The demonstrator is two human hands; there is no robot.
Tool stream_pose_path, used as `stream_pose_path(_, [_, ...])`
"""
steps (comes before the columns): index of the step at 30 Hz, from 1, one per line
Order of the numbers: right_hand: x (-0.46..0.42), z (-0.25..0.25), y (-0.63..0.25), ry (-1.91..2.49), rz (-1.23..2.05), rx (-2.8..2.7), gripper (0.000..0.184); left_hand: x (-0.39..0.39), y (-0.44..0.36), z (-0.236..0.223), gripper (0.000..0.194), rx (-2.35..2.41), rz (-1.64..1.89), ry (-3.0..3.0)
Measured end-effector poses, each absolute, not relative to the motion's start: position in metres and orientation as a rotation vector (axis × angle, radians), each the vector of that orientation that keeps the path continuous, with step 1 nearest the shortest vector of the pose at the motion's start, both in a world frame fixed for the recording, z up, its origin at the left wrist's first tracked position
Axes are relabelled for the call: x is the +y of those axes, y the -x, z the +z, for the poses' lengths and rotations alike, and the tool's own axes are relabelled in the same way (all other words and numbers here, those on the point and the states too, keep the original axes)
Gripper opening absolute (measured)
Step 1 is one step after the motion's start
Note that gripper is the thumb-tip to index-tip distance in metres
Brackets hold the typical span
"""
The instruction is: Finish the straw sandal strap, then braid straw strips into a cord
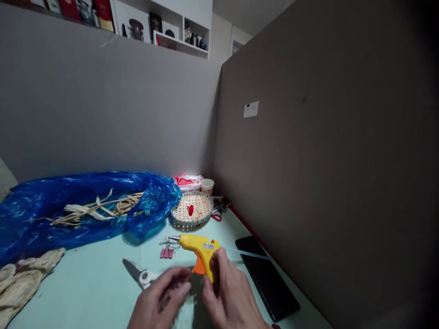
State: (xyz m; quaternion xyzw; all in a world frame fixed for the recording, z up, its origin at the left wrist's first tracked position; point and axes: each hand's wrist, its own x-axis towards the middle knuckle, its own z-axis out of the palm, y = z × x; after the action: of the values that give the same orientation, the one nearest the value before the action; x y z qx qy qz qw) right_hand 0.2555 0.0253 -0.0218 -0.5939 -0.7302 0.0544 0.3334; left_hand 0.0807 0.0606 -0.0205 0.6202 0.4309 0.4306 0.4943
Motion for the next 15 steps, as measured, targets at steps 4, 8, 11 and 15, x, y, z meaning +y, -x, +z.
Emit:
stream_pose_path(4, [0.03,-0.01,-0.234,1.404,-0.109,-1.869,0.004,0.067,-0.098,0.012,0.031,0.809,0.973,-0.906])
stream_pose_path(8, [0.03,-0.004,-0.221,1.282,-0.222,-1.878,0.006,0.066,-0.102,0.03,0.023,0.821,1.004,-0.799])
stream_pose_path(11, [0.023,0.004,-0.232,1.165,-0.25,-1.917,0.007,0.063,-0.098,0.026,0.018,0.861,0.991,-0.797])
stream_pose_path(15, [0.016,0.022,-0.263,1.142,-0.523,-1.906,0.021,0.063,-0.098,0.018,0.024,0.864,0.944,-0.796])
